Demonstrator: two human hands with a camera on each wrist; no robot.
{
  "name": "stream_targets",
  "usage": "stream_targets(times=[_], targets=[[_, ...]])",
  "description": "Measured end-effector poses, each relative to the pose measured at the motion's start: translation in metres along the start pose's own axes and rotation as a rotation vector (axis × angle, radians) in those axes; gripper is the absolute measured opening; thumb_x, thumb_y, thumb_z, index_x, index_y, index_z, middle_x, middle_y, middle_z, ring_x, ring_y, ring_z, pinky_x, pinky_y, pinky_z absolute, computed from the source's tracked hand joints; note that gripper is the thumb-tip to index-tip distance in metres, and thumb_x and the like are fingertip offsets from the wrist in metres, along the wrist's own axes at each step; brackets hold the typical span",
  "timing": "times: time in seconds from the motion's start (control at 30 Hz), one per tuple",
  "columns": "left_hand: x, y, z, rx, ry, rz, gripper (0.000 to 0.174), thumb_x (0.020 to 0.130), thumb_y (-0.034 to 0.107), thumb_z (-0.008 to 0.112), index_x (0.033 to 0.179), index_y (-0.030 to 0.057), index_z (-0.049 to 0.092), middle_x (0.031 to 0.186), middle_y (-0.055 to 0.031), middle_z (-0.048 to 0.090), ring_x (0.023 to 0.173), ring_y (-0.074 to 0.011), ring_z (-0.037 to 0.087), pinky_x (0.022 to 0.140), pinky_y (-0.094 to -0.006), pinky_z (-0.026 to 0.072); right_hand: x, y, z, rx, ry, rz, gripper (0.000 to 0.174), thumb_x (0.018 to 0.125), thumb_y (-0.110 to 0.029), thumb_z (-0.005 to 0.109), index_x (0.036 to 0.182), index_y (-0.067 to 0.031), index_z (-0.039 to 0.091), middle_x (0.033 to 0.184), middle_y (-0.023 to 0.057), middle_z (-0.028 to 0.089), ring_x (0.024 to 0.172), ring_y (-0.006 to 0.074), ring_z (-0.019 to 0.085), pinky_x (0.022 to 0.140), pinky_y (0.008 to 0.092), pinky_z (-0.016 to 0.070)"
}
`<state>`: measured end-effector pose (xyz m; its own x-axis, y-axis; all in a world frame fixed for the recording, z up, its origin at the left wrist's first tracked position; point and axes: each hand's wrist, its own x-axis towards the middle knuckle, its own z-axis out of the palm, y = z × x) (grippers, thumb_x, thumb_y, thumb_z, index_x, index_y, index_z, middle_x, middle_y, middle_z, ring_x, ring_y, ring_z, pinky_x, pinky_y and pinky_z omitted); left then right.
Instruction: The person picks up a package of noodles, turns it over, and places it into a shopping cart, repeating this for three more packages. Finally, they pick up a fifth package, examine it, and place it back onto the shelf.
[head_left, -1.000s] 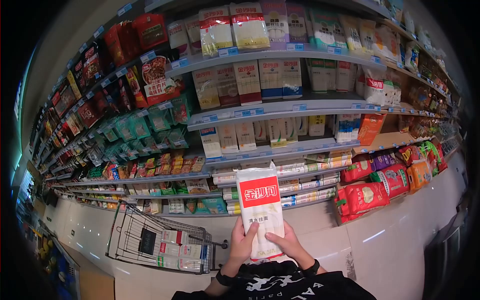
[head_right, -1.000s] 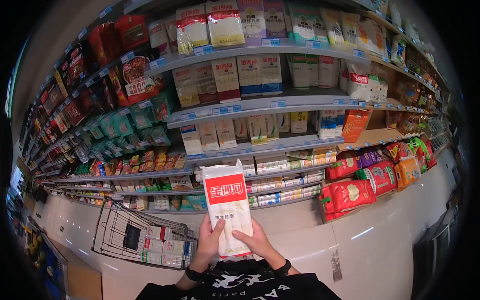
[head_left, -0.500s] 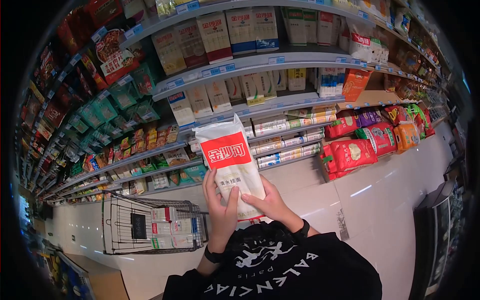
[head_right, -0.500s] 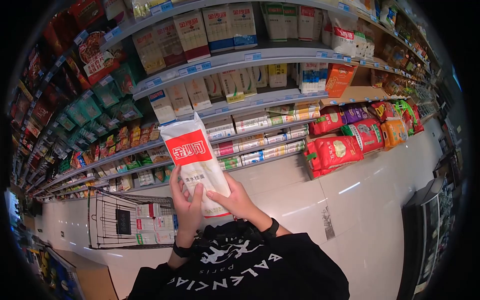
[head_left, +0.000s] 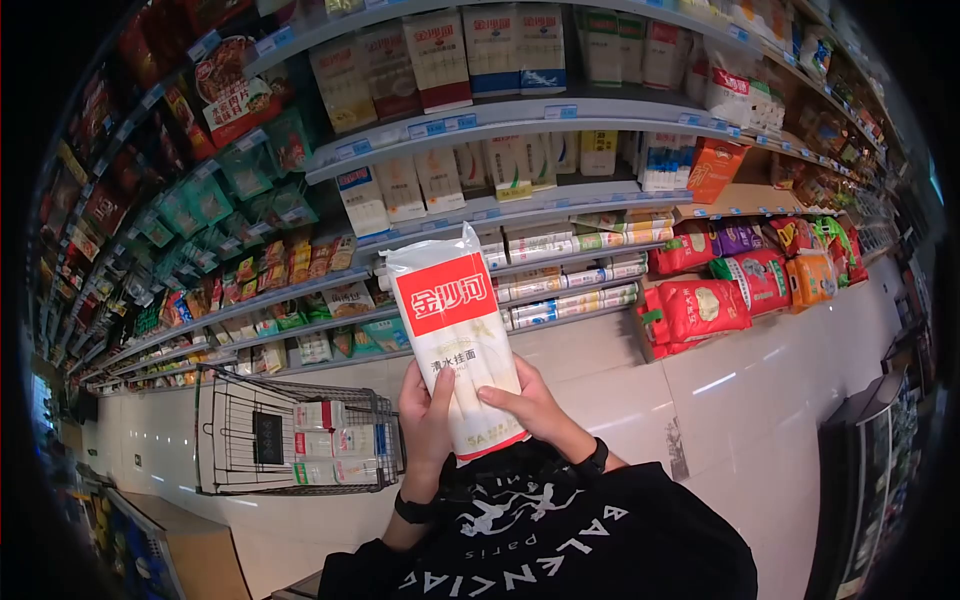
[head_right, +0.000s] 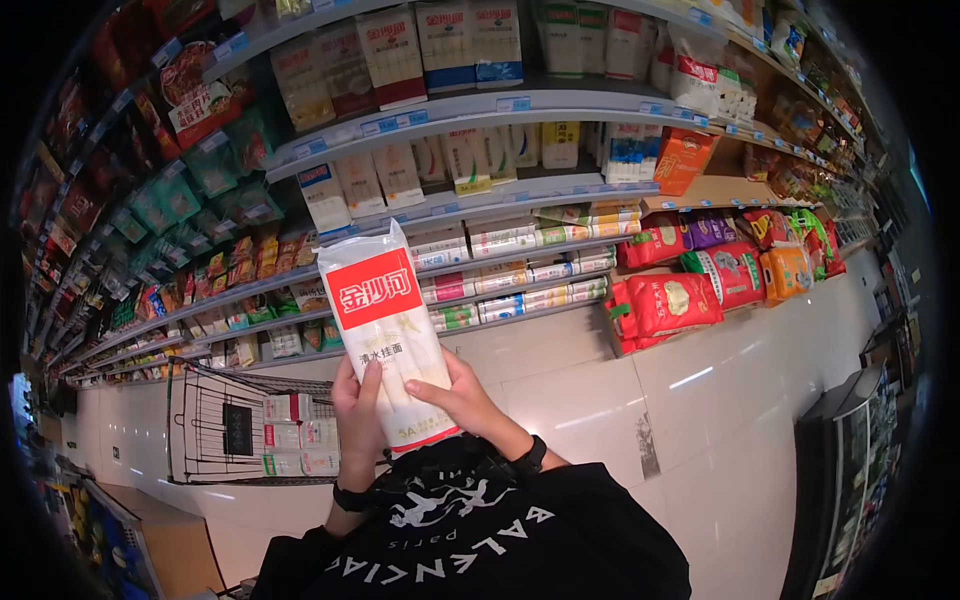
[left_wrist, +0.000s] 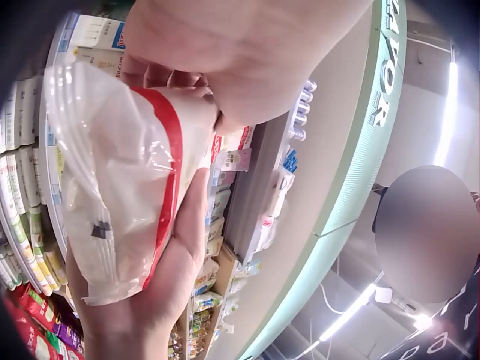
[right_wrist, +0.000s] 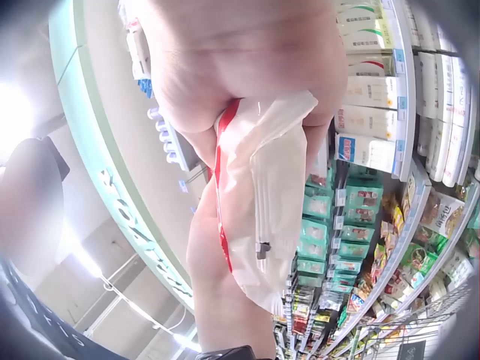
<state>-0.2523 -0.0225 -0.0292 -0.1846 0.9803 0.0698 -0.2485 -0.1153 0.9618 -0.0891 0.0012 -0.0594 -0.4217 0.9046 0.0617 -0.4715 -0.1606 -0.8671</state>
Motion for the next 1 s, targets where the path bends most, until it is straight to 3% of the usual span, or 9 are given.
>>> stream_targets(times=[0.07,0.3,0.47,0.6,1.0], targets=[[-0.006,0.002,0.001,-0.031,0.016,-0.038,0.033,0.104,0.011,0.058,0.132,-0.0058,0.053,0.116,-0.0136,0.069,0.102,-0.0139,0.067,0.088,-0.0274,0.0531,-0.002,0.004,0.002,0.016,0.003,0.029,0.061,0.094,-0.014,0.074,0.145,0.0016,0.045,0.133,0.0125,0.062,0.12,0.0179,0.061,0.101,0.0341,0.0502],[-0.021,0.006,-0.007,-0.033,0.018,-0.041,0.035,0.103,0.01,0.06,0.134,-0.0066,0.055,0.117,-0.0133,0.071,0.101,-0.0127,0.067,0.086,-0.0256,0.0532,-0.014,0.008,0.013,0.073,0.026,0.085,0.056,0.093,-0.013,0.074,0.141,0.0008,0.047,0.13,0.0123,0.064,0.117,0.018,0.064,0.099,0.0341,0.0525],[-0.039,0.015,-0.02,0.131,0.087,-0.031,0.043,0.111,0.026,0.041,0.132,-0.0059,0.06,0.113,-0.0096,0.07,0.098,-0.0112,0.064,0.086,-0.0253,0.0502,-0.027,0.012,0.022,0.216,0.018,0.166,0.056,0.095,-0.012,0.068,0.144,0.0009,0.044,0.133,0.0138,0.062,0.119,0.0196,0.063,0.101,0.0339,0.0519],[-0.055,0.003,-0.035,0.154,0.11,-0.078,0.043,0.109,0.023,0.042,0.137,-0.007,0.056,0.112,-0.0101,0.071,0.099,-0.0107,0.064,0.087,-0.0253,0.0496,-0.038,0.024,0.024,0.281,0.017,0.208,0.057,0.095,-0.008,0.063,0.147,0.0014,0.042,0.136,0.0155,0.061,0.121,0.0215,0.063,0.102,0.0343,0.0518],[-0.098,0.013,-0.048,0.092,0.095,-0.045,0.043,0.11,0.025,0.041,0.134,-0.0077,0.056,0.113,-0.011,0.07,0.1,-0.011,0.064,0.088,-0.0261,0.0504,-0.068,0.041,0.043,0.217,-0.015,0.235,0.058,0.092,-0.005,0.066,0.145,0.0024,0.043,0.134,0.0149,0.062,0.12,0.0204,0.062,0.101,0.0339,0.0511]])
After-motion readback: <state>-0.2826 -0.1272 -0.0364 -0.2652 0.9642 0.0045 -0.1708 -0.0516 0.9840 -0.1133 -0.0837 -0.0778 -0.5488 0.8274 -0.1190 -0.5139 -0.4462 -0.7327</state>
